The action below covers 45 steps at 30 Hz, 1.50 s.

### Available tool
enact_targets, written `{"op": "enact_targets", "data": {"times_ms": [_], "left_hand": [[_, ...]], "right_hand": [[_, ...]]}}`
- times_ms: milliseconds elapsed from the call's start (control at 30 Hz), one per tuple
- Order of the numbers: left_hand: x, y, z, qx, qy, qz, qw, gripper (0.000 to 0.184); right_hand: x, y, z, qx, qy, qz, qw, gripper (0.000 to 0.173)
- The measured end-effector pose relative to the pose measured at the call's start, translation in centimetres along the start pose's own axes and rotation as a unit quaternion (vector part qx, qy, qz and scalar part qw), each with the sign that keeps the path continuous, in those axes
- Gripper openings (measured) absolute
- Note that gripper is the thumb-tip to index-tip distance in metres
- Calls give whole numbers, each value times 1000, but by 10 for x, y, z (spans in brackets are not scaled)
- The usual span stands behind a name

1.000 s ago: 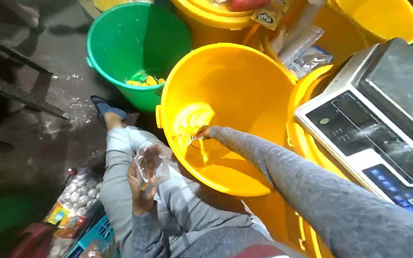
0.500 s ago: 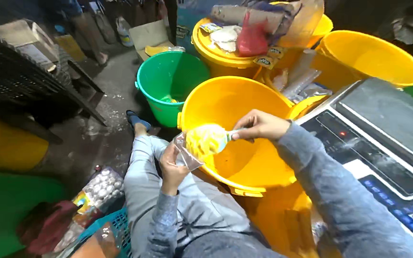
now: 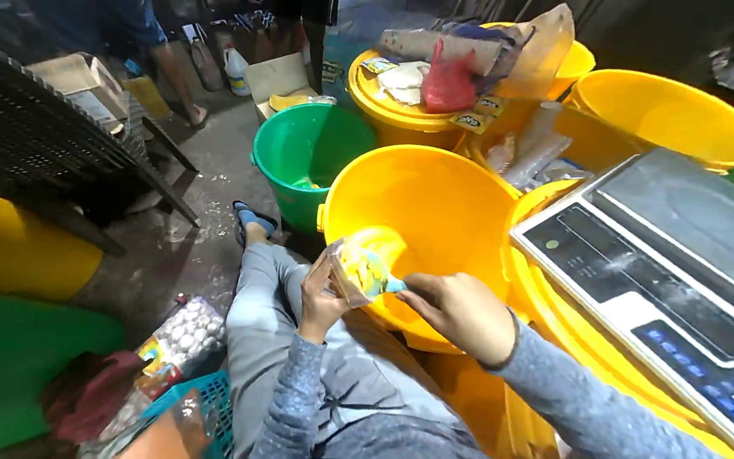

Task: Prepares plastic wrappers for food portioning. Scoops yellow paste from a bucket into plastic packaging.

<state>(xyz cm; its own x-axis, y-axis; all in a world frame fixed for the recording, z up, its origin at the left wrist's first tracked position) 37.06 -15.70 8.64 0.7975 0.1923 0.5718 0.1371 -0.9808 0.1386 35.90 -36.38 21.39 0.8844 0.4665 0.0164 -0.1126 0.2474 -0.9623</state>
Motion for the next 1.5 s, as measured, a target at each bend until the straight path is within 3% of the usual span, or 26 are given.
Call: {"op": "enact_targets", "data": {"times_ms": [133, 433, 533, 700, 833, 1000, 1100, 1200, 1233, 1300, 1500], "left_hand": [[-1, 7, -1, -41, -10, 5, 999, 68], [-9, 29, -16, -54, -19, -25, 998, 57], [-9, 35, -23, -57, -12, 14, 998, 52], [-4, 34, -25, -32, -12, 109, 994, 59], [-10, 29, -17, -65, -52, 98, 992, 49], [-15, 18, -5, -186, -184, 3, 965, 45], [-16, 9, -5, -236, -248, -28, 939, 44], [-16, 14, -17, -295, -287, -41, 910, 40], [-16, 16, -20, -321, -293, -38, 900, 46], [-16, 17, -25, -346, -299, -33, 889, 60], [-23, 15, -18, -361, -295, -4, 885, 71]], "right_hand": [[-4, -1, -12, 20, -11, 17, 1000, 37], [-32, -16, -10, -67, -51, -68, 994, 35], [-33, -28, -25, -41, -47, -25, 998, 35], [-14, -34, -42, 4, -73, 71, 995, 31], [-18, -33, -40, -26, -107, 71, 991, 29], [-28, -52, -58, -3, -72, 24, 997, 37], [-29, -60, -61, -37, -105, -110, 988, 31], [-26, -42, -45, -141, -187, -248, 940, 22], [-25, -35, -42, -177, -210, -269, 923, 22], [-23, -25, -41, -213, -252, -272, 904, 23], [-15, -19, -34, -231, -332, -199, 893, 24]]}}
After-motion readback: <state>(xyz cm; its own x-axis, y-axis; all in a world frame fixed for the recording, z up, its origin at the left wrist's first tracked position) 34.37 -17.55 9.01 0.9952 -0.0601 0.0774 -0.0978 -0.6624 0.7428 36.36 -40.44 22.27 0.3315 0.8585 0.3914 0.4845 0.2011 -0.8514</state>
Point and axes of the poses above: each hand's wrist, its own x-axis towards the middle knuckle, its own y-axis out of the palm, z = x × y, the point moved 3 cm from there along x, towards the middle knuckle, and after that the axes turned 11 degrees about -x, right-handed, at the moved point
